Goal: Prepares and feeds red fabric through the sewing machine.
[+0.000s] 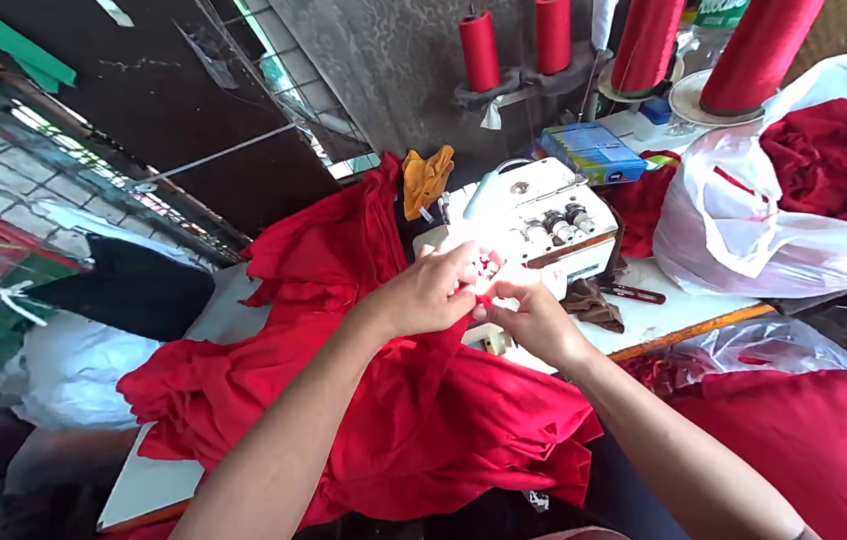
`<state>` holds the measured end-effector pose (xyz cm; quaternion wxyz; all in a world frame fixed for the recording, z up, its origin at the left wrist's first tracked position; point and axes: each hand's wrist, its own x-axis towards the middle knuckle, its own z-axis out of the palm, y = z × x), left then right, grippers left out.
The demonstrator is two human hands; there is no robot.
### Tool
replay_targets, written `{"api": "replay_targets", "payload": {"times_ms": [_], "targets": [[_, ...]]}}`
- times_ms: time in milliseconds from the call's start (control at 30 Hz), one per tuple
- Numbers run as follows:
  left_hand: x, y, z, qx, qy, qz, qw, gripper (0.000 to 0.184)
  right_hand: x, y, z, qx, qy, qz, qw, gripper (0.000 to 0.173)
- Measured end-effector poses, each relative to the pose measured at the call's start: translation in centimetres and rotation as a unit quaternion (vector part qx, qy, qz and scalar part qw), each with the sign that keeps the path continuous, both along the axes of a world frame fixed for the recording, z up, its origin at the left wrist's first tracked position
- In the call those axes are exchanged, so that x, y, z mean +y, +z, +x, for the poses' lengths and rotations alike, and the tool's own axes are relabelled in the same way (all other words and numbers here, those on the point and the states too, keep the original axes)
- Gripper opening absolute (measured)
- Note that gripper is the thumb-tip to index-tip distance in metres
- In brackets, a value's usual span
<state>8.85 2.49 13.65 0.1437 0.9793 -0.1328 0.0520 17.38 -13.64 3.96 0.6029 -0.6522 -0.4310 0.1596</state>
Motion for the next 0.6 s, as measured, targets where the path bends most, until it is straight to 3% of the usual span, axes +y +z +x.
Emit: {"api": "replay_targets", "payload": {"times_ms": [100,233,333,400,500,600], "targets": [[1.5,-2.9,1.1,0.050,-0.033,0.017,0.998,0.024,-1.3,-4.0,-2.1,0.057,-0.024,0.020,0.998,0.014],[2.7,-3.7,1.9,0.171,0.070,0.134,0.973,0.033,-1.2,-8.1,-2.7,0.133,-0.061,0.025,0.989,0.014],[2.8,-1.9,2.1,0.126,0.138,0.221,0.957,0.030,0.9,-7.3,-0.4,0.080,-0.081,0.015,0.993,0.019],[2.1,-0.6,1.5,0.039,0.131,0.252,0.958,0.025,1.9,-6.7,0.7,0.015,-0.119,-0.031,0.992,0.027],[-0.7,-0.7,-0.1,-0.048,0.098,0.226,0.968,0.016,2.3,-6.2,0.7,-0.033,-0.190,-0.082,0.978,0.027],[-3.2,-2.7,-1.4,-0.024,0.076,0.145,0.986,0.017,1.7,-7.0,0.6,-0.093,-0.193,-0.006,0.977,0.020]]}}
